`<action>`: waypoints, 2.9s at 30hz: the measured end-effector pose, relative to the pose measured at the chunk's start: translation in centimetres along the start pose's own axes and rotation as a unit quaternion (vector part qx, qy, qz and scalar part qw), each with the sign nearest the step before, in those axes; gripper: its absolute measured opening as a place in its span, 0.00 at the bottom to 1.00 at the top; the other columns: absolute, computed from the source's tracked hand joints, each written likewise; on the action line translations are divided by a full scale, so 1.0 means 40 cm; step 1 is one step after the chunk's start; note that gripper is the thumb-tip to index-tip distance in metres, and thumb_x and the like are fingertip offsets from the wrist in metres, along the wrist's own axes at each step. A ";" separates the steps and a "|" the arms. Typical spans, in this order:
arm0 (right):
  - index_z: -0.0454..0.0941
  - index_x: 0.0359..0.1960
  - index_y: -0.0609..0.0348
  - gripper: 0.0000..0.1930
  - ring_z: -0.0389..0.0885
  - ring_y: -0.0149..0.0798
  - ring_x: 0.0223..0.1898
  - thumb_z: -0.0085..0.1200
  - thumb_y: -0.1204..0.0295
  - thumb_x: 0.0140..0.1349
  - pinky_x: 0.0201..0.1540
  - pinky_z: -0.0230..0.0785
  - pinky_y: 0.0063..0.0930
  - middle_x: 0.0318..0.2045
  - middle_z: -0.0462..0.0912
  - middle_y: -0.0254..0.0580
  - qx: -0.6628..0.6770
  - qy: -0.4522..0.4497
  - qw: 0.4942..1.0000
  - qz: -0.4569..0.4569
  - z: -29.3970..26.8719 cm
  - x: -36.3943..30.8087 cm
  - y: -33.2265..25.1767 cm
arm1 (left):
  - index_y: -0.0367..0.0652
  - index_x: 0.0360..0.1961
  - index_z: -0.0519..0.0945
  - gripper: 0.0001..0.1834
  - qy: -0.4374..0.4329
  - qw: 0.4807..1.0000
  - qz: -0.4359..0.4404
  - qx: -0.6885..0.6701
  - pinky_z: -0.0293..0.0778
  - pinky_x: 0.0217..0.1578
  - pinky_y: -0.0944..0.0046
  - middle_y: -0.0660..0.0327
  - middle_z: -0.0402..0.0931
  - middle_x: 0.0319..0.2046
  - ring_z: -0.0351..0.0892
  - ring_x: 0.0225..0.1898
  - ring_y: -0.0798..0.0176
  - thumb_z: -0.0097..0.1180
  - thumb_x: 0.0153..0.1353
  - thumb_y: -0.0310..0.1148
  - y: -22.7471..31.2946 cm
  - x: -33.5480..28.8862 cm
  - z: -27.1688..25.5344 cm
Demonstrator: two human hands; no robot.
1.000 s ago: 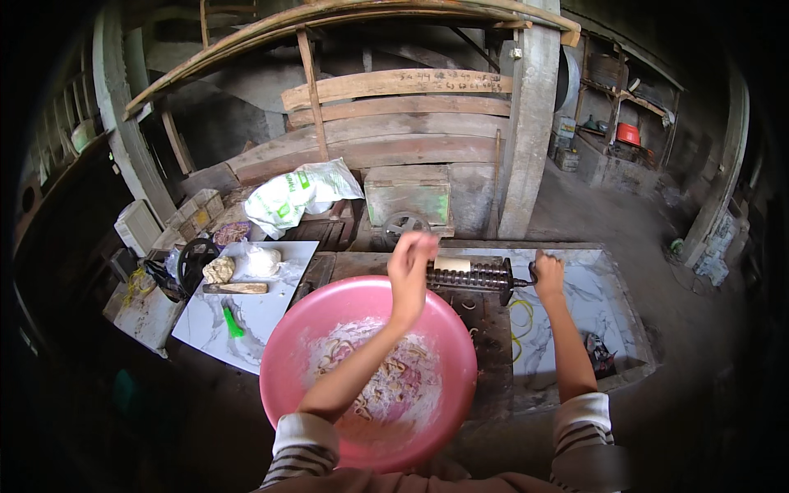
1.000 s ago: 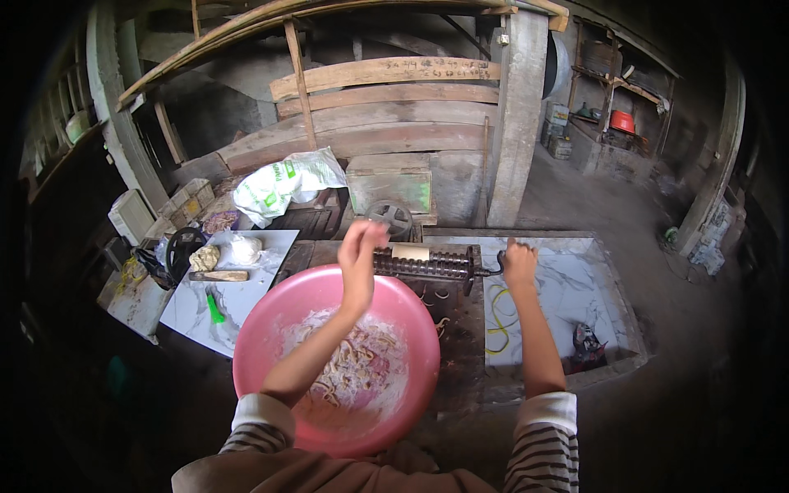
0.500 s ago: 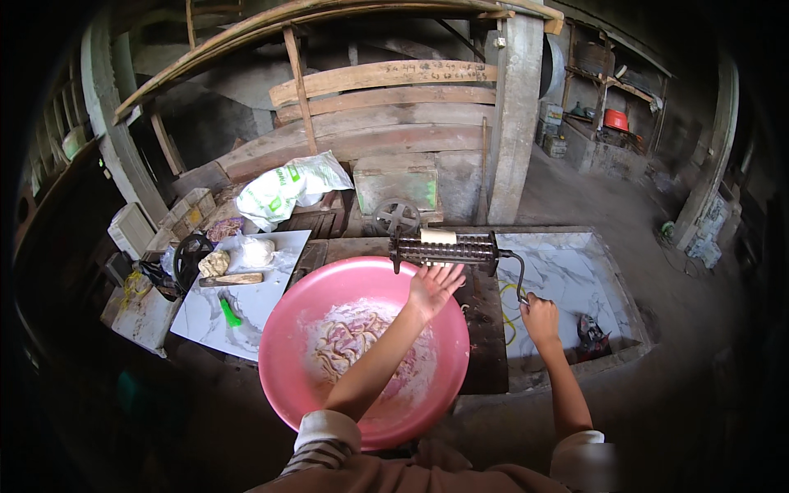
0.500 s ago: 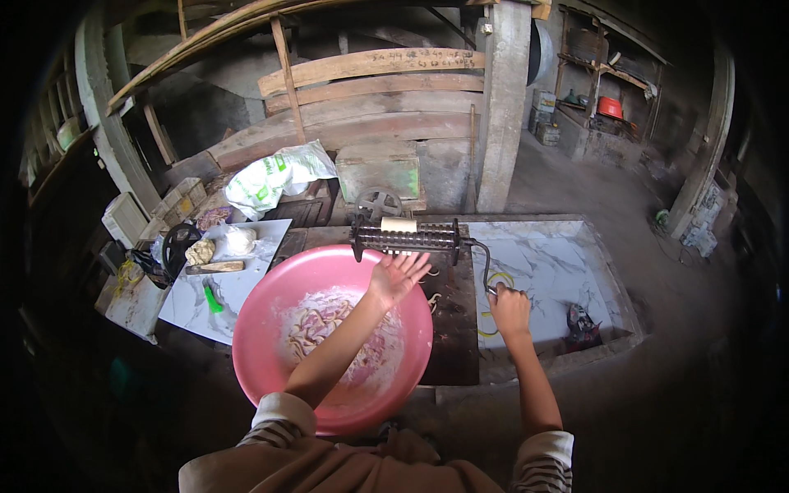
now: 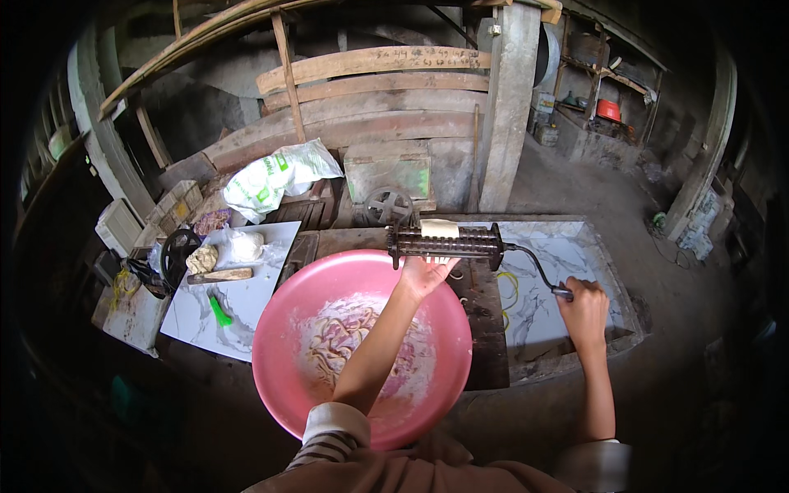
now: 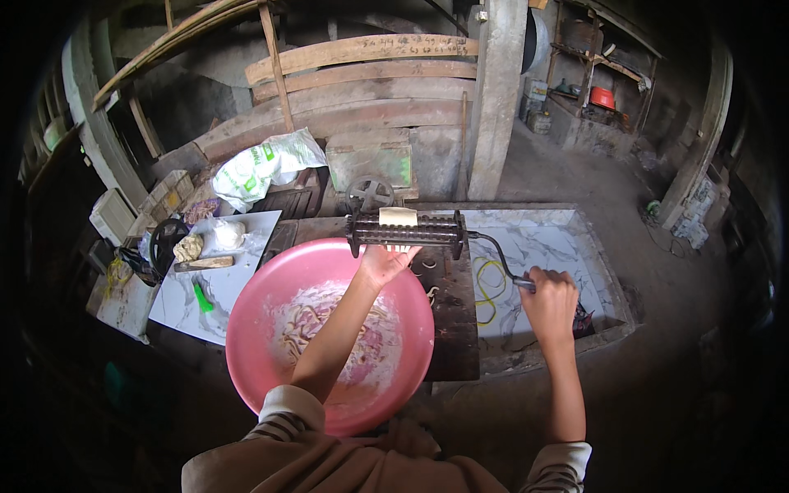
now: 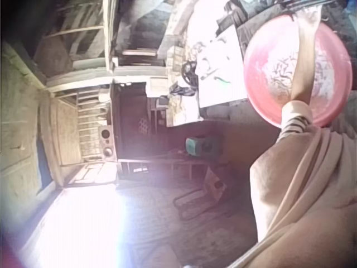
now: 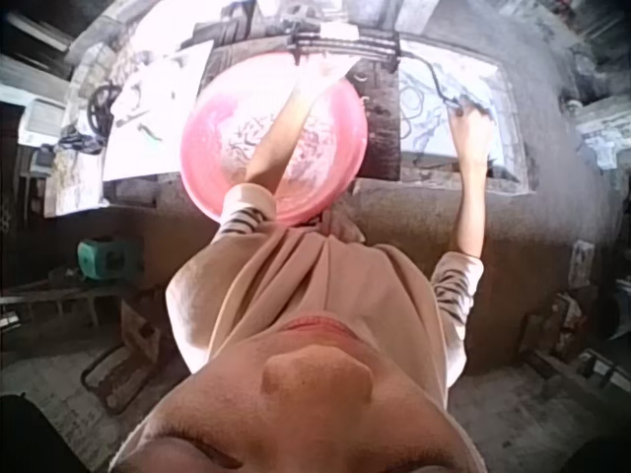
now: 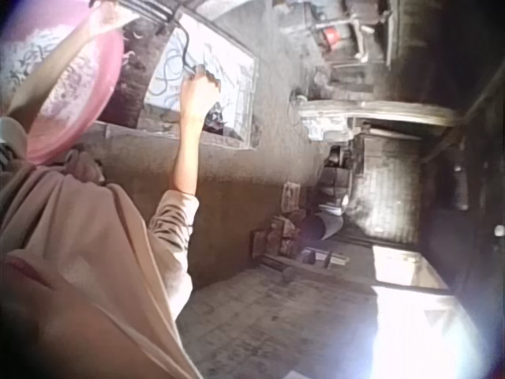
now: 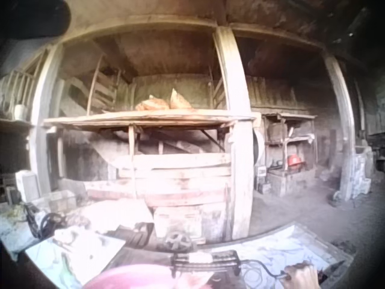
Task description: The person uses a hand-cranked pasta machine to press dough into strips, then rolls more dough into a cylinder and cuts it into pieces with a knife.
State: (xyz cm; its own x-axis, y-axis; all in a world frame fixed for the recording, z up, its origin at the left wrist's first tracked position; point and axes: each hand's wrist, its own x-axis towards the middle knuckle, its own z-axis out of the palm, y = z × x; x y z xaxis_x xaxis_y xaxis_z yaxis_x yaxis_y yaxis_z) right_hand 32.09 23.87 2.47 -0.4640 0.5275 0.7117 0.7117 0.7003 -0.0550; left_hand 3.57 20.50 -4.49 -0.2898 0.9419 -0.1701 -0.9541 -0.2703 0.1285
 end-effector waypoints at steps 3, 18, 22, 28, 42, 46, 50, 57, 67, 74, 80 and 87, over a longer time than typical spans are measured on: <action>0.72 0.18 0.58 0.06 0.75 0.44 0.20 0.57 0.78 0.36 0.32 0.66 0.34 0.15 0.75 0.42 -0.048 0.022 0.999 -0.008 -0.005 0.052 -0.004 | 0.39 0.52 0.67 0.21 0.005 1.000 -0.018 0.002 0.60 0.57 0.43 0.56 0.69 0.51 0.66 0.55 0.52 0.36 0.66 0.42 -0.004 -0.004 0.007; 0.71 0.18 0.58 0.04 0.71 0.41 0.28 0.52 0.75 0.46 0.31 0.61 0.34 0.19 0.74 0.39 -0.123 0.175 0.976 -0.034 0.133 0.331 0.045 | 0.37 0.45 0.71 0.17 0.066 0.997 0.022 -0.029 0.67 0.55 0.52 0.56 0.74 0.45 0.73 0.49 0.56 0.35 0.66 0.36 -0.037 -0.017 0.019; 0.73 0.20 0.58 0.03 0.71 0.43 0.30 0.53 0.74 0.47 0.33 0.63 0.36 0.22 0.75 0.40 -0.103 0.147 0.984 -0.015 0.188 0.362 0.065 | 0.35 0.44 0.71 0.17 0.057 0.998 0.035 -0.011 0.68 0.55 0.54 0.55 0.74 0.45 0.73 0.48 0.56 0.33 0.66 0.35 -0.039 -0.017 0.020; 0.75 0.21 0.59 0.02 0.74 0.45 0.31 0.52 0.75 0.47 0.33 0.65 0.38 0.23 0.77 0.42 -0.060 0.106 0.993 -0.002 0.323 0.373 0.101 | 0.34 0.45 0.71 0.17 0.078 0.996 0.029 -0.035 0.67 0.55 0.55 0.55 0.73 0.45 0.73 0.49 0.57 0.32 0.67 0.33 -0.044 -0.008 0.012; 0.75 0.25 0.59 0.06 0.78 0.52 0.26 0.54 0.71 0.46 0.33 0.71 0.42 0.20 0.78 0.51 -0.020 -0.124 0.990 0.068 0.500 0.052 0.106 | 0.37 0.41 0.73 0.15 0.084 0.995 0.045 -0.015 0.69 0.53 0.58 0.58 0.75 0.42 0.74 0.46 0.60 0.32 0.65 0.32 -0.036 0.006 -0.024; 0.75 0.25 0.60 0.07 0.78 0.50 0.24 0.56 0.69 0.47 0.33 0.71 0.39 0.19 0.78 0.49 -0.030 -0.137 0.987 0.084 0.422 -0.050 0.069 | 0.39 0.43 0.72 0.16 0.086 0.995 0.049 -0.012 0.68 0.54 0.57 0.59 0.75 0.43 0.74 0.47 0.60 0.31 0.66 0.32 -0.039 -0.001 -0.023; 0.75 0.24 0.60 0.07 0.78 0.50 0.23 0.56 0.69 0.47 0.32 0.70 0.40 0.19 0.78 0.49 -0.001 -0.145 0.986 0.087 0.313 -0.108 0.052 | 0.39 0.45 0.71 0.16 0.091 0.995 0.046 -0.010 0.67 0.55 0.56 0.58 0.74 0.44 0.73 0.48 0.59 0.31 0.66 0.32 -0.045 0.008 -0.022; 0.75 0.20 0.59 0.07 0.76 0.49 0.21 0.59 0.71 0.42 0.31 0.67 0.39 0.16 0.77 0.45 0.033 -0.128 0.988 0.074 0.062 -0.070 0.015 | 0.38 0.43 0.73 0.16 0.101 0.993 0.050 -0.046 0.67 0.54 0.53 0.56 0.75 0.43 0.74 0.46 0.57 0.31 0.66 0.32 -0.044 0.021 -0.017; 0.72 0.17 0.61 0.03 0.73 0.49 0.20 0.54 0.80 0.38 0.30 0.64 0.36 0.16 0.74 0.46 -0.055 0.056 0.997 0.021 -0.015 0.125 0.023 | 0.34 0.42 0.72 0.16 0.104 0.992 0.033 -0.056 0.71 0.51 0.52 0.53 0.75 0.40 0.75 0.44 0.55 0.34 0.66 0.33 -0.048 0.018 -0.015; 0.71 0.18 0.59 0.03 0.74 0.46 0.24 0.52 0.79 0.42 0.30 0.63 0.36 0.17 0.75 0.46 -0.103 0.109 0.989 -0.013 0.057 0.291 0.052 | 0.35 0.42 0.72 0.16 0.093 0.993 0.039 -0.065 0.71 0.50 0.52 0.54 0.74 0.41 0.75 0.44 0.55 0.33 0.66 0.33 -0.041 0.016 -0.019; 0.73 0.22 0.58 0.03 0.75 0.46 0.27 0.52 0.74 0.47 0.34 0.66 0.38 0.20 0.78 0.45 -0.091 0.083 0.992 0.005 0.201 0.383 0.085 | 0.35 0.43 0.71 0.17 0.061 0.995 0.033 -0.072 0.71 0.50 0.51 0.53 0.74 0.41 0.75 0.44 0.53 0.30 0.66 0.33 -0.030 0.024 -0.044; 0.78 0.24 0.55 0.06 0.79 0.50 0.32 0.47 0.73 0.48 0.37 0.70 0.41 0.26 0.79 0.50 -0.094 -0.125 0.982 0.103 0.487 0.285 0.164 | 0.42 0.44 0.72 0.18 0.051 0.997 0.002 -0.061 0.70 0.50 0.50 0.58 0.75 0.42 0.75 0.45 0.55 0.29 0.66 0.37 -0.049 0.018 -0.050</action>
State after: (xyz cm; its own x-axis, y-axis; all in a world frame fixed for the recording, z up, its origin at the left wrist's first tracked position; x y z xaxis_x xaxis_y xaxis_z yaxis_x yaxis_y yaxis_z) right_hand 21.19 43.82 -3.43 -0.3983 0.7672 0.5028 0.8780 0.4776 -0.0331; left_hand 5.09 21.31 -6.83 -0.2937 0.9173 -0.2688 -0.9532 -0.3022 0.0103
